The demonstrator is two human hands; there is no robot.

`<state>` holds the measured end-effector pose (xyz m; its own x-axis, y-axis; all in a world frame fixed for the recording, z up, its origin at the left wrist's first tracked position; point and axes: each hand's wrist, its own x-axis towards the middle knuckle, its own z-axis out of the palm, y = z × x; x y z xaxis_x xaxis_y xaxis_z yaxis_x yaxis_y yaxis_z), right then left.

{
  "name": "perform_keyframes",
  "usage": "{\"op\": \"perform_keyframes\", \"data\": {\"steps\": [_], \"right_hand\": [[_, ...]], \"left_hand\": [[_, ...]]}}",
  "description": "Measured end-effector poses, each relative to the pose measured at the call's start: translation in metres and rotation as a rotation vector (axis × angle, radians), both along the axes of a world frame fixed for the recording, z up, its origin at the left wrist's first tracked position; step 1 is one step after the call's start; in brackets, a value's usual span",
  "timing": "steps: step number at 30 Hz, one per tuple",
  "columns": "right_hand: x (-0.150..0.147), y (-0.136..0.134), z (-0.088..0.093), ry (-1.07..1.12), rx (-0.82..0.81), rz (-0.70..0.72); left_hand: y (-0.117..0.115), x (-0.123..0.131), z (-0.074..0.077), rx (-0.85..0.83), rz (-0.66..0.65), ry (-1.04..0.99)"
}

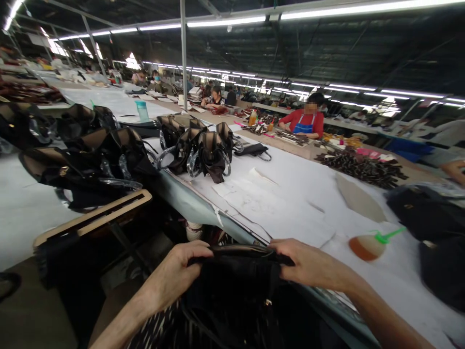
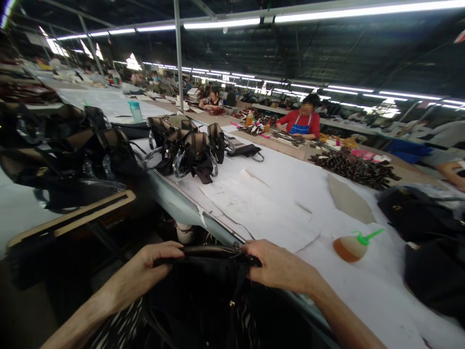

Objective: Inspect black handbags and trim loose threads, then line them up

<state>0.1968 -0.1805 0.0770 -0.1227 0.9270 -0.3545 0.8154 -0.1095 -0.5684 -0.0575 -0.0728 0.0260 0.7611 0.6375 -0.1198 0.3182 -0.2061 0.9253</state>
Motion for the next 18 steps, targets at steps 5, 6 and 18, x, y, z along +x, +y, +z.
{"op": "perform_keyframes", "data": {"steps": [5,6,18], "right_hand": [[-0.004,-0.006,-0.022,0.102,0.005,-0.073],[-0.004,-0.008,-0.024,0.113,0.008,-0.080],[-0.006,-0.012,-0.040,0.137,-0.038,-0.167]], "left_hand": [[0.004,0.003,-0.028,0.270,-0.015,0.156],[0.003,0.003,-0.029,0.329,-0.028,0.184],[-0.015,-0.004,-0.009,0.633,-0.261,0.374]]}}
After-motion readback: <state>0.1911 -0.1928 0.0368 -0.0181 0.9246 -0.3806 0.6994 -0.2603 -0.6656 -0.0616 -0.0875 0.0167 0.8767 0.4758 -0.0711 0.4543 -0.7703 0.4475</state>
